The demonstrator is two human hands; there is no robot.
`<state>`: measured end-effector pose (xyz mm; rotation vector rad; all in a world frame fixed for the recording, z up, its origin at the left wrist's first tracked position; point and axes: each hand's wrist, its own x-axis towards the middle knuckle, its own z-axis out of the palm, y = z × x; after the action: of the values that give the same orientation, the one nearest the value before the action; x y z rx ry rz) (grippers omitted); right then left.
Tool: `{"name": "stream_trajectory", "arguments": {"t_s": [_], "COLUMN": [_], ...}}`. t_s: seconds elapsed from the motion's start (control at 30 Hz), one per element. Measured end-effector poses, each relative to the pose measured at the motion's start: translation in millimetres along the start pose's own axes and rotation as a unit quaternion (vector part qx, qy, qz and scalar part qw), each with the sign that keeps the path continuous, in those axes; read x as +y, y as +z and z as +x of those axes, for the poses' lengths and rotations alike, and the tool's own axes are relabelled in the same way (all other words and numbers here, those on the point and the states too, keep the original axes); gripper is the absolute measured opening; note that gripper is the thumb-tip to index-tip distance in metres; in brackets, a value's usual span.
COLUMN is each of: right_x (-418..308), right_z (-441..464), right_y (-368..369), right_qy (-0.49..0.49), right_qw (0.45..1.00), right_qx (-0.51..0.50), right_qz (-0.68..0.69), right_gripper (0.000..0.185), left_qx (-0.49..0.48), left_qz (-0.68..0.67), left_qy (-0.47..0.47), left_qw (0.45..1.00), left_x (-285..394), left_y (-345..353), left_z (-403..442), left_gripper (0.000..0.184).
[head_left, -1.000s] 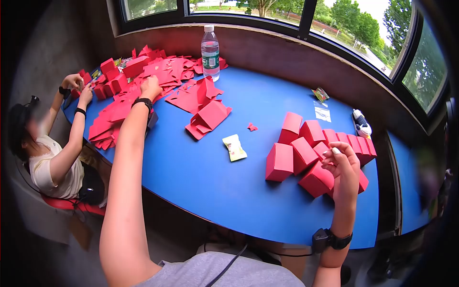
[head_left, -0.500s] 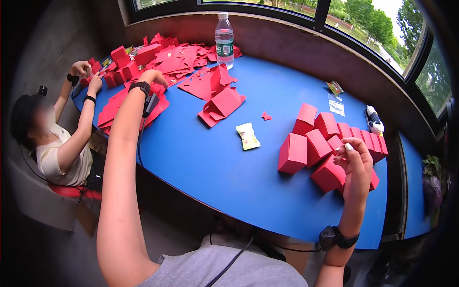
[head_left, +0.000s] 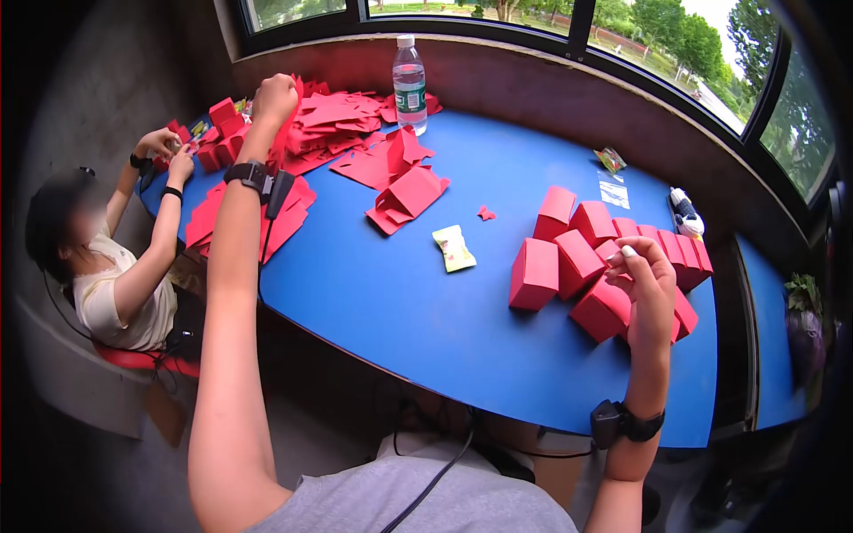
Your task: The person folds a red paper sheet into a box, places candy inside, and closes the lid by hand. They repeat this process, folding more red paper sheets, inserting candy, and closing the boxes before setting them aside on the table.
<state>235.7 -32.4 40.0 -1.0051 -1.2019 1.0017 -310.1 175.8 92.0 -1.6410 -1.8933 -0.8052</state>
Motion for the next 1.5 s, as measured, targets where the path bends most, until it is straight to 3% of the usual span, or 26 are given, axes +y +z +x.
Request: {"name": "stream_trajectory", "arguments": {"t_s": [0.1, 0.17, 0.23, 0.3, 0.33, 0.43, 0.5, 0.63, 0.7, 0.77, 0.83, 0.87, 0.9, 1.07, 1.13, 1.27, 1.3, 1.37, 1.47, 1.5], "right_x": [2, 5, 5, 6, 5, 4, 5, 6, 11, 14, 15, 14, 13, 9, 7, 3, 1, 0, -2, -2], "right_z": [2, 3, 3, 4, 4, 2, 2, 5, 8, 9, 9, 9, 8, 6, 6, 2, 1, 0, -1, -2], "right_y": [-1, -3, -2, -2, 0, 5, 5, 2, -2, -1, 0, 1, 1, 2, 2, 3, 4, 5, 7, 8], "right_qy": [0.010, 0.004, 0.009, 0.008, -0.001, -0.012, -0.033, -0.038, -0.036, -0.022, -0.015, -0.013, -0.011, -0.013, -0.015, -0.020, -0.023, -0.024, -0.035, -0.029], "right_qw": [1.000, 1.000, 1.000, 1.000, 0.999, 0.998, 0.996, 0.996, 0.997, 0.997, 0.998, 0.998, 0.997, 0.997, 0.996, 0.996, 0.995, 0.995, 0.993, 0.993], "right_qx": [0.002, 0.000, -0.013, -0.020, -0.035, -0.068, -0.083, -0.064, -0.043, -0.032, -0.036, -0.041, -0.038, -0.022, -0.023, -0.027, -0.030, -0.026, -0.027, -0.030], "right_qz": [-0.003, -0.003, -0.006, -0.010, -0.013, -0.002, -0.016, -0.046, -0.058, -0.066, -0.055, -0.054, -0.062, -0.077, -0.081, -0.088, -0.087, -0.093, -0.108, -0.109], "right_gripper": [0.014, 0.015, 0.016, 0.017, 0.018, 0.024, 0.025, 0.025, 0.026, 0.024, 0.023, 0.023, 0.022, 0.019, 0.019, 0.018, 0.017, 0.017, 0.017, 0.017], "left_qx": [0.095, 0.175, 0.160, 0.131, 0.120, 0.091, 0.114, 0.124, 0.139, -0.004, -0.211, -0.186, -0.172, -0.115, -0.137, -0.151, -0.151, -0.145, -0.174, -0.172], "left_qz": [-0.103, -0.241, -0.283, -0.552, -0.614, -0.664, -0.594, -0.414, -0.394, -0.438, -0.349, -0.402, -0.180, -0.058, -0.043, -0.222, -0.224, -0.373, -0.368, -0.404], "left_qy": [0.019, 0.009, -0.016, -0.046, -0.037, -0.015, 0.013, -0.033, -0.077, -0.229, -0.303, -0.365, -0.249, -0.271, -0.277, -0.509, -0.509, -0.604, -0.561, -0.563], "left_qw": [0.990, 0.954, 0.946, 0.822, 0.779, 0.742, 0.796, 0.901, 0.905, 0.869, 0.861, 0.819, 0.936, 0.954, 0.950, 0.818, 0.817, 0.689, 0.721, 0.700], "left_x": [11, 34, 63, 81, 97, 146, 160, 143, 90, 52, 45, 48, 31, 3, -27, -103, -116, -122, -83, -83], "left_y": [-20, -35, -51, -48, -51, -67, -59, -35, 40, 86, 85, 90, 110, 103, 105, 151, 161, 159, 127, 127], "left_z": [8, 5, -3, -5, -11, -34, -37, -36, -17, -26, -44, -55, -53, -56, -47, -42, -38, -37, -49, -50], "left_gripper": [0.022, 0.019, 0.019, 0.021, 0.021, 0.022, 0.022, 0.027, 0.026, 0.023, 0.020, 0.024, 0.030, 0.035, 0.036, 0.049, 0.049, 0.047, 0.044, 0.033]}}
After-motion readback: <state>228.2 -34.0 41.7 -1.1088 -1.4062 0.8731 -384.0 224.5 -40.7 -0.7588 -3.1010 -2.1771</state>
